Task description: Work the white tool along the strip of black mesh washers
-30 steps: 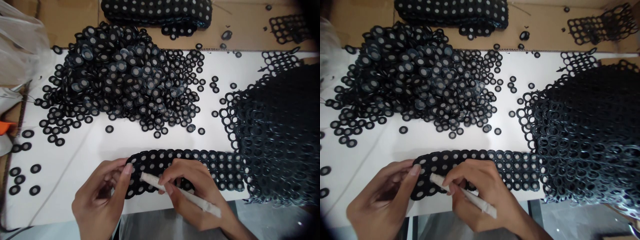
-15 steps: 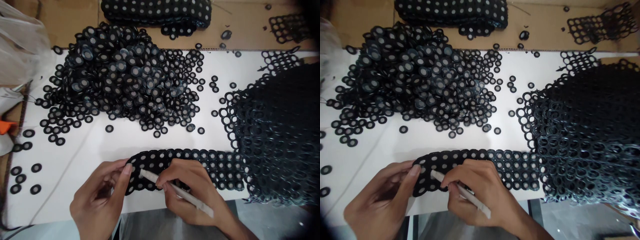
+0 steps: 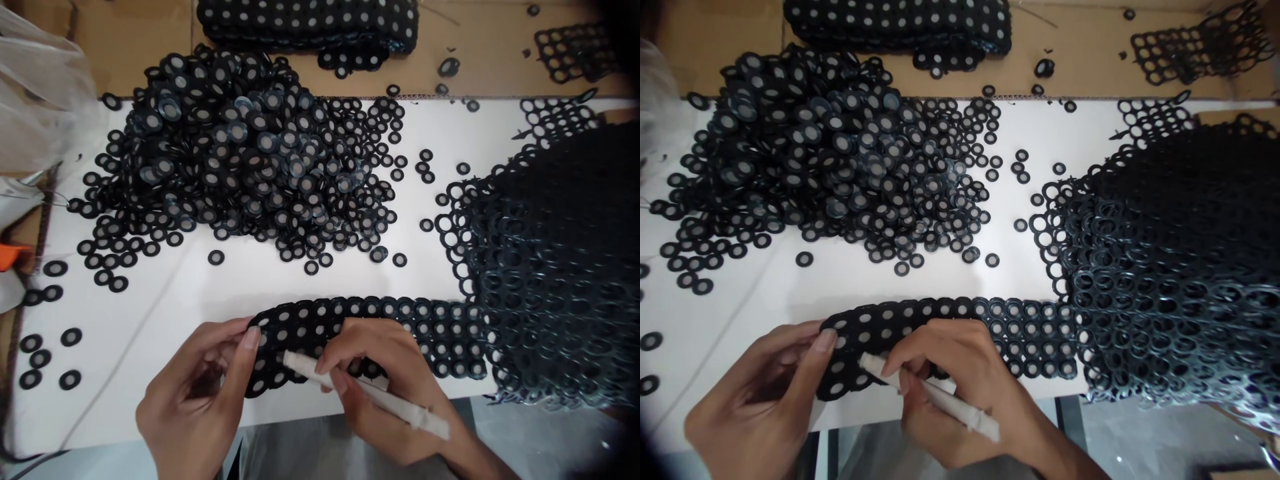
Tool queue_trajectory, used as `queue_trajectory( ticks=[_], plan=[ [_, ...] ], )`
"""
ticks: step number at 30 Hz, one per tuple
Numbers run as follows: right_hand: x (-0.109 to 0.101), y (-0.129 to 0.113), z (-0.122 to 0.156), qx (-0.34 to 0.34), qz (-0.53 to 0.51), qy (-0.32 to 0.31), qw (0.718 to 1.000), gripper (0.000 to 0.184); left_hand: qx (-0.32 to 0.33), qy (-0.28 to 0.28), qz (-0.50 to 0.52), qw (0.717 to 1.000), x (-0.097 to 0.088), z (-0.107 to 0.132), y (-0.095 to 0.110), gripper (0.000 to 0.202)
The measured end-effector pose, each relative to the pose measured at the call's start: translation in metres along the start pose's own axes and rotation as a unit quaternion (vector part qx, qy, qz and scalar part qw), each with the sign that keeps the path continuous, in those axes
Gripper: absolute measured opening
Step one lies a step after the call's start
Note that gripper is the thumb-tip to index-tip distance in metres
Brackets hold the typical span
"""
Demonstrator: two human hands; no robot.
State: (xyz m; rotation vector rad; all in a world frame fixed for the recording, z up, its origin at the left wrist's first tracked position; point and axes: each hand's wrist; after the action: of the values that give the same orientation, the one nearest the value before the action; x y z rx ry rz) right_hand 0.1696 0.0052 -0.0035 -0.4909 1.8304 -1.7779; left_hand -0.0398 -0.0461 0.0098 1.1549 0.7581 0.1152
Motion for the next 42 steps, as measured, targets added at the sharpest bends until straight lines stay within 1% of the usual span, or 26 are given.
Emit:
queue_trajectory(
  ticks=[10,16,21,23,26,30,34,42],
  plan=[
    [-0.0006,-0.0016,-0.0038,-0.01,0.002,-0.007,1.0,0.032,-0.012,0.008,0.001,1.0,0.0013,0.0006,-0.0002,0.006],
    [0.0004,-0.0017,-0.0044,-0.006,0.056,-0.014,0.998,0.022,0.002,-0.003,0.015,1.0,0.0008,-0.0003,0.0032,0.002],
    [-0.0006,-0.0022,-0.0043,-0.01,0.067,-0.018,0.998,0.022,-0.001,-0.005,0.014,1.0,0.0013,0.0006,0.0023,0.002],
    [-0.001,-0.0032,-0.0044,-0.01,0.047,-0.009,0.999,0.025,-0.004,-0.002,0.01,1.0,0.0013,0.0009,0.0015,0.002],
    [-0.0005,-0.0035,-0.0054,-0.019,0.022,0.023,0.999,0.032,-0.008,0.004,0.012,1.0,0.0008,0.001,0.0009,0.004],
    [0.0015,0.0002,-0.0066,-0.036,-0.019,0.074,0.996,0.032,-0.01,0.01,0.008,1.0,-0.0004,0.0005,-0.0001,0.006],
    [0.0018,0.003,-0.0052,-0.026,-0.051,0.084,0.995,0.036,-0.012,0.01,0.007,1.0,-0.0004,0.0004,-0.0001,0.005],
    [0.0007,0.0018,-0.0065,-0.021,-0.029,0.078,0.996,0.03,-0.013,0.001,0.027,1.0,0.0011,0.0013,0.0037,0.004]
  ],
)
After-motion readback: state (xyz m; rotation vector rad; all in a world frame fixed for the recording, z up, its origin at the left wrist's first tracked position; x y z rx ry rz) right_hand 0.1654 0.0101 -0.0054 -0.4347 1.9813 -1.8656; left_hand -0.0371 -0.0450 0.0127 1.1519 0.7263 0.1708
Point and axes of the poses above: each hand's wrist, its own z-axis away from the middle knuckle, its own x-axis out of the palm, y = z × x, and after that the axes turned 7 degrees about -y, right-handed
